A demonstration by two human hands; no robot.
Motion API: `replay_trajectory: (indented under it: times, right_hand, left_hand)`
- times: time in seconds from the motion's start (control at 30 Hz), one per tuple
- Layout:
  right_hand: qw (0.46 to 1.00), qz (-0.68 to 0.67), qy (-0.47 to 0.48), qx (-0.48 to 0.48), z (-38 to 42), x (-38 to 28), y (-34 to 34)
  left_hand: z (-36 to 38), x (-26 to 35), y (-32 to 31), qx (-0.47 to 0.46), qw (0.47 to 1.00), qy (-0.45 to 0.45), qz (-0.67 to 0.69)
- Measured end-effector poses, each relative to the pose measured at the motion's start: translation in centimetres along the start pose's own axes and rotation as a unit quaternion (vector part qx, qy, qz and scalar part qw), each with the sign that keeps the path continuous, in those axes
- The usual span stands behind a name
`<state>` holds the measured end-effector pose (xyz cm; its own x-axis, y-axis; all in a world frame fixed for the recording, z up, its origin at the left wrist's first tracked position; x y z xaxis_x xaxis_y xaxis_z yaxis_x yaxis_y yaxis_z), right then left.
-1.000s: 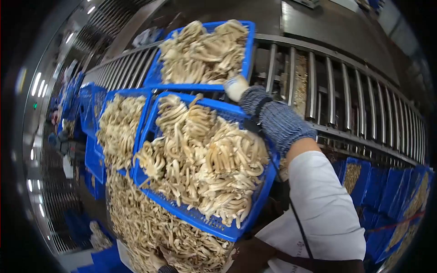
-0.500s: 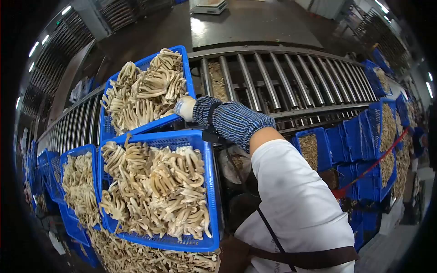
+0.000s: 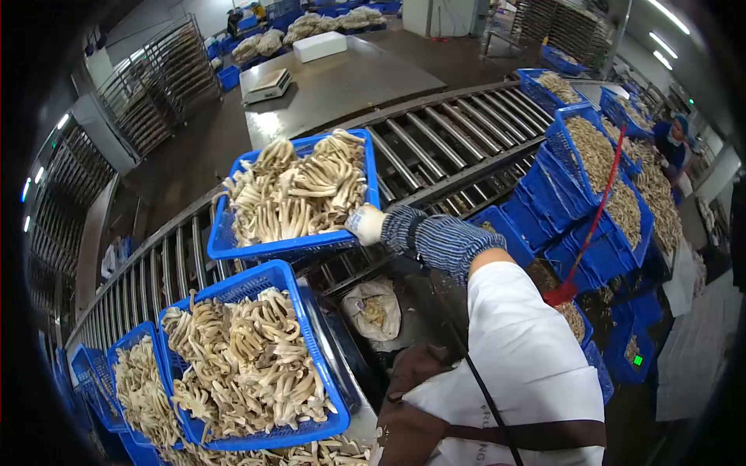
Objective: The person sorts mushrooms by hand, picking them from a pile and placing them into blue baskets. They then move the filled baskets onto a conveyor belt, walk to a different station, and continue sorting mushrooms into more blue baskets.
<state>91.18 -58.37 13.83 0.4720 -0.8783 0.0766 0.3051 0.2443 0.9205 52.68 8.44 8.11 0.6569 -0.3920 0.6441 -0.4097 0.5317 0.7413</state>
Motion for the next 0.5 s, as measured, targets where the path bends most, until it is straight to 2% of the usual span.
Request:
replay_trajectory:
  times: [0.07, 0.2, 0.3, 0.5]
  right_hand:
    - [0.999, -0.029, -0.019, -0.005, 3.4, 0.3, -0.7]
    - [0.997, -0.036, -0.027, 0.066, 7.7, 1.0, -2.5]
    - [0.991, -0.096, -0.046, 0.083, 9.8, 2.1, -3.8]
    - [0.98, -0.163, -0.065, 0.09, 12.5, 5.2, -5.1]
  left_hand:
    - [-0.2, 0.5, -0.1, -0.005, 1.0, -0.007, -0.005]
    - [-0.3, 1.2, 0.1, -0.003, 1.0, -0.012, -0.016]
    - [-0.4, 1.7, 0.9, 0.01, 1.0, -0.015, -0.026]
    - [0.3, 3.2, 5.2, 0.079, 0.995, -0.034, -0.056]
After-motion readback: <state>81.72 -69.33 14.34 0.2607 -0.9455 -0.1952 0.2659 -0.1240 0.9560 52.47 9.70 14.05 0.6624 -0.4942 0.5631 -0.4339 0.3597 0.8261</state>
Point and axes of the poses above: each hand's wrist, its own z-axis away from the middle knuckle, its own y-axis out of the back of the hand, x = y × z, the point moved 8 cm from there along -z, towards the middle knuckle, and after that the axes turned 13 degrees about -x, right-handed, at the moved point
